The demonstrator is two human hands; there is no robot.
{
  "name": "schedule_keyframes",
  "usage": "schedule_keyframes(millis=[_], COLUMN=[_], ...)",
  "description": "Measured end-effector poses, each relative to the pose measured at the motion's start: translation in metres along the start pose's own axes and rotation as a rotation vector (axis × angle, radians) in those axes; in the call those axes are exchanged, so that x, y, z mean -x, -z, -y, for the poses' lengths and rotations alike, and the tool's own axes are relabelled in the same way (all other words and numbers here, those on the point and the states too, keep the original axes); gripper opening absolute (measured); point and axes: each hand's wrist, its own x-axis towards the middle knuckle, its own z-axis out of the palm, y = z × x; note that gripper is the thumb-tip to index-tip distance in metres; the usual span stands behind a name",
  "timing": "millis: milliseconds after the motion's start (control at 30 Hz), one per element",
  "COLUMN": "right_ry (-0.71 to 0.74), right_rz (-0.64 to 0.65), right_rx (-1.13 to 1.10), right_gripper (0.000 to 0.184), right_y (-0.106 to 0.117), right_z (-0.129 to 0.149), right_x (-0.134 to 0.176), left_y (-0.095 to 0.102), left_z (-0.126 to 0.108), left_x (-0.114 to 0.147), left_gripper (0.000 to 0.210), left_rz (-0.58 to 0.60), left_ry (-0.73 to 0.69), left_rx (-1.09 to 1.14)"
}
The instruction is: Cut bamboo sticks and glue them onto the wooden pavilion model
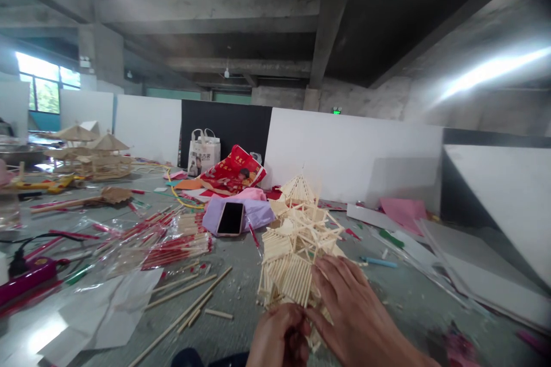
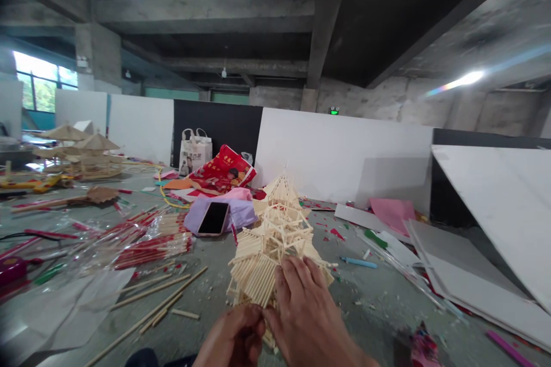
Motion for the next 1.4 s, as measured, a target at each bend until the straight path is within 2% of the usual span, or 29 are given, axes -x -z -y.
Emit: schedule_keyframes(millis=[300, 500, 767, 1200, 1400], right_ry=[-0.045, 0.008, 0.001, 0.021, 0.017], right_rz=[0.006, 0.016, 0.024, 0.015, 0.003], right_rx=[-0.031, 0.002, 0.015, 0.041, 0.016], right_gripper=[0.039, 0.037, 0.033, 0.035, 0.039], right_y=[-0.011, -0.007, -0.016, -0.015, -0.013], right_z=[0.004, 0.004, 0.003, 0.003, 0.003], right_x=[0.003, 0.001, 0.004, 0.006, 0.004], left_y=[0.004, 0.002, 0.004, 0.002, 0.006], left_z=[0.006, 0.004, 0.000, -0.005, -0.001], left_x=[-0.007, -0.001, 0.000, 0.007, -0.001], left_gripper=[0.021, 0.022, 0.022, 0.020, 0.020], left_rz=[0.039, 0.025, 0.022, 0.075, 0.077], left_ry=[-0.098, -0.118, -0.005, -0.035, -0.006], left_rx=[-0.025, -0.051, 0.025, 0.044, 0.039])
